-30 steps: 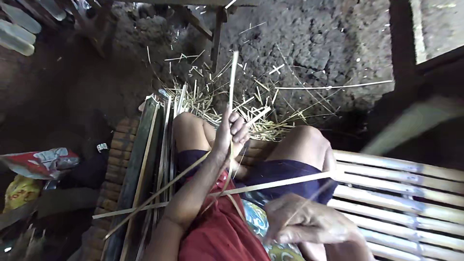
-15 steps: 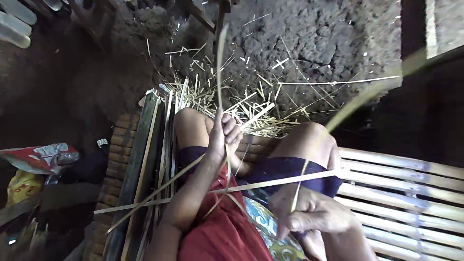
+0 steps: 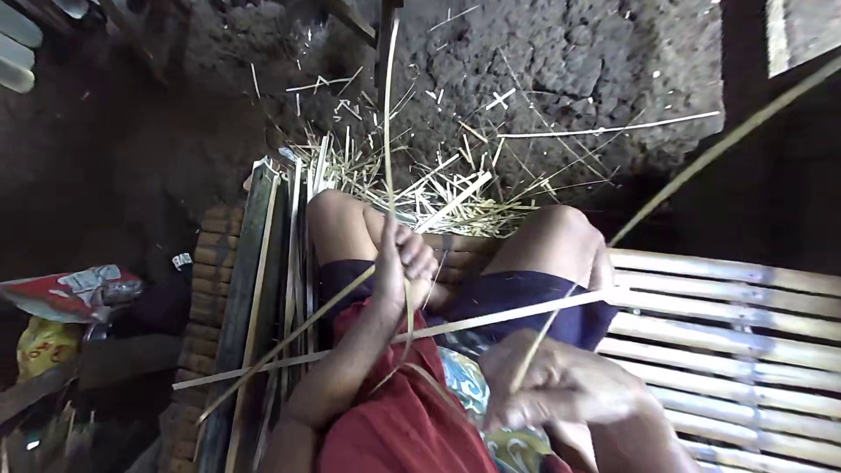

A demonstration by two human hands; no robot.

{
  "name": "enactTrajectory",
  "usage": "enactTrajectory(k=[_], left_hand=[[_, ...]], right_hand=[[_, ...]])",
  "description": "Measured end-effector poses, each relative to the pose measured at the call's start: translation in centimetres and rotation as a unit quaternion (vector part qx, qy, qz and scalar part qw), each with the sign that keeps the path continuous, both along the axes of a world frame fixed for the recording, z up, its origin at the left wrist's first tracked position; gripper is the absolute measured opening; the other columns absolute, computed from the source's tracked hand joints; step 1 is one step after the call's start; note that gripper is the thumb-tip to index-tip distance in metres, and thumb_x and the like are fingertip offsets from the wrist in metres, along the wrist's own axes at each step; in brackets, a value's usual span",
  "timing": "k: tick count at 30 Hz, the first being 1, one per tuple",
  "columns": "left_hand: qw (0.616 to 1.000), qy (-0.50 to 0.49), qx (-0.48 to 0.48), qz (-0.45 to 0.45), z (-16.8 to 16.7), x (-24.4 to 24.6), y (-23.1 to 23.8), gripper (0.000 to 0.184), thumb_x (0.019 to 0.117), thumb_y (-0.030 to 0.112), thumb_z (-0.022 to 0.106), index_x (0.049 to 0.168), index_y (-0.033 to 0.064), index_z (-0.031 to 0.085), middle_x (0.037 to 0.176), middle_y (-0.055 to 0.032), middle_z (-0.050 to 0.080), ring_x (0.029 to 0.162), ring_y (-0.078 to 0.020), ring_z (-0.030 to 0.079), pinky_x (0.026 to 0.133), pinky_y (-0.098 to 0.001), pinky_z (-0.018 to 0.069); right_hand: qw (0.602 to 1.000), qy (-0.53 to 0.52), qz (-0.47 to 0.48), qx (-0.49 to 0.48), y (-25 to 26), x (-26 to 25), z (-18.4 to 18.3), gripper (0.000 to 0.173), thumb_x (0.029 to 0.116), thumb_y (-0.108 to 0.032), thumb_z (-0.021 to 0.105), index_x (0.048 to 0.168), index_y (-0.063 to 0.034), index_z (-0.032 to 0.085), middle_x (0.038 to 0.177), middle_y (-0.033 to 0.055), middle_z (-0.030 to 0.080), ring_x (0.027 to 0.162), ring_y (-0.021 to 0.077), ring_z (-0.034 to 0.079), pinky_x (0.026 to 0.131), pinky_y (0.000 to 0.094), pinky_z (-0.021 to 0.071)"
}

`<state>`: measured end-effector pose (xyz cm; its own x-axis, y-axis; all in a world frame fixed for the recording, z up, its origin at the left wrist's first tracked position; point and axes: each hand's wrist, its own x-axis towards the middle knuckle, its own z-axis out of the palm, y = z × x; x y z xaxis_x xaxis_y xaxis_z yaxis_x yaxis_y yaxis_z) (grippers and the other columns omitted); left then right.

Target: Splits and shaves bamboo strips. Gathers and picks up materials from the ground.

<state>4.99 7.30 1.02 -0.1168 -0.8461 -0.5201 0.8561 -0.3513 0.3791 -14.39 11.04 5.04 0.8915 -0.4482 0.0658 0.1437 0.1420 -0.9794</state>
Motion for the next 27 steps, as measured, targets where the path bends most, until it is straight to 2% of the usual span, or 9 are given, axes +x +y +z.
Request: enactTrajectory(k=[2, 4, 8, 11, 16, 19, 22, 25, 27], left_hand=[[1.000, -0.022, 0.010, -0.005, -0.4, 0.5, -0.1, 0.056, 0.1090, 0.054, 0.029, 0.063, 0.0238, 0.043, 0.048, 0.0118, 0.035, 0.037, 0.0003, 0.035, 0.040, -0.0138, 0.0339], [0.989, -0.015, -0.023, -0.143, -0.1, 0.3, 1.3, 0.057, 0.1073, 0.058, 0.029, 0.065, 0.0246, 0.046, 0.051, 0.0124, 0.040, 0.041, 0.0021, 0.040, 0.042, -0.0127, 0.0362], [0.965, 0.013, -0.019, -0.260, 1.4, -0.3, 3.1, 0.055, 0.1119, 0.036, 0.024, 0.065, 0.0189, 0.047, 0.051, 0.0095, 0.046, 0.041, 0.0010, 0.044, 0.043, -0.0139, 0.0396], [0.979, -0.045, -0.018, -0.197, 1.2, -0.6, 2.1, 0.057, 0.1117, 0.042, 0.025, 0.062, 0.0216, 0.044, 0.050, 0.0102, 0.041, 0.040, 0.0009, 0.038, 0.042, -0.0137, 0.0355], [0.998, -0.050, 0.008, -0.041, -0.7, 1.7, -0.4, 0.058, 0.1109, 0.050, 0.023, 0.061, 0.0243, 0.041, 0.044, 0.0120, 0.033, 0.034, 0.0000, 0.032, 0.037, -0.0149, 0.0312], [0.985, -0.062, -0.027, -0.159, -0.5, 1.2, 1.7, 0.055, 0.1089, 0.055, 0.028, 0.067, 0.0242, 0.045, 0.049, 0.0118, 0.039, 0.038, 0.0020, 0.038, 0.040, -0.0127, 0.0339], [0.959, -0.061, -0.050, -0.272, 0.2, 0.5, 3.5, 0.048, 0.1113, 0.032, 0.027, 0.070, 0.0211, 0.049, 0.052, 0.0116, 0.047, 0.042, 0.0026, 0.042, 0.042, -0.0133, 0.0370], [0.972, -0.067, -0.020, -0.225, 0.7, 0.4, 3.1, 0.053, 0.1113, 0.034, 0.027, 0.064, 0.0220, 0.046, 0.051, 0.0108, 0.043, 0.042, 0.0013, 0.040, 0.044, -0.0136, 0.0366], [0.981, -0.080, -0.038, -0.170, 0.1, 0.7, 2.0, 0.054, 0.1120, 0.040, 0.025, 0.065, 0.0221, 0.044, 0.047, 0.0112, 0.038, 0.037, 0.0017, 0.035, 0.039, -0.0131, 0.0338]], right_hand=[[1.000, 0.012, -0.013, 0.002, 0.3, -0.3, 0.0, 0.038, 0.1056, -0.035, 0.056, 0.087, -0.0082, 0.075, 0.072, -0.0070, 0.063, 0.070, -0.0070, 0.055, 0.065, 0.0113, 0.0442], [0.980, 0.116, -0.156, -0.036, -0.5, -0.9, 0.2, 0.036, 0.1039, -0.045, 0.055, 0.088, -0.0205, 0.076, 0.077, -0.0165, 0.065, 0.071, -0.0122, 0.056, 0.065, 0.0083, 0.0466], [0.918, 0.176, -0.347, -0.079, -2.4, -0.6, 0.3, 0.027, 0.1002, -0.045, 0.059, 0.088, -0.0279, 0.077, 0.077, -0.0199, 0.067, 0.069, -0.0087, 0.059, 0.063, 0.0111, 0.0495], [0.946, 0.180, -0.254, -0.087, -1.0, 1.7, -0.1, 0.035, 0.1026, -0.043, 0.057, 0.101, -0.0152, 0.078, 0.091, -0.0114, 0.071, 0.083, -0.0062, 0.064, 0.075, 0.0147, 0.0546], [0.998, 0.043, -0.045, 0.007, 1.1, 0.5, -0.5, 0.037, 0.1065, -0.037, 0.054, 0.092, -0.0106, 0.075, 0.070, -0.0112, 0.058, 0.069, -0.0110, 0.052, 0.065, 0.0077, 0.0419], [0.977, 0.138, -0.158, -0.040, 0.8, 0.4, -0.7, 0.038, 0.1047, -0.044, 0.054, 0.090, -0.0150, 0.073, 0.074, -0.0126, 0.061, 0.070, -0.0109, 0.054, 0.065, 0.0088, 0.0456], [0.920, 0.206, -0.324, -0.081, -1.3, 0.2, -0.4, 0.031, 0.1010, -0.047, 0.057, 0.092, -0.0236, 0.076, 0.080, -0.0187, 0.066, 0.072, -0.0084, 0.059, 0.066, 0.0118, 0.0506], [0.933, 0.192, -0.285, -0.110, -1.5, 1.7, -0.5, 0.034, 0.1004, -0.046, 0.059, 0.100, -0.0188, 0.079, 0.093, -0.0126, 0.072, 0.082, -0.0044, 0.066, 0.072, 0.0162, 0.0566], [0.956, 0.165, -0.221, -0.097, -0.5, 2.8, -1.0, 0.037, 0.1020, -0.044, 0.059, 0.092, -0.0135, 0.077, 0.085, -0.0097, 0.067, 0.080, -0.0066, 0.060, 0.072, 0.0151, 0.0510]])
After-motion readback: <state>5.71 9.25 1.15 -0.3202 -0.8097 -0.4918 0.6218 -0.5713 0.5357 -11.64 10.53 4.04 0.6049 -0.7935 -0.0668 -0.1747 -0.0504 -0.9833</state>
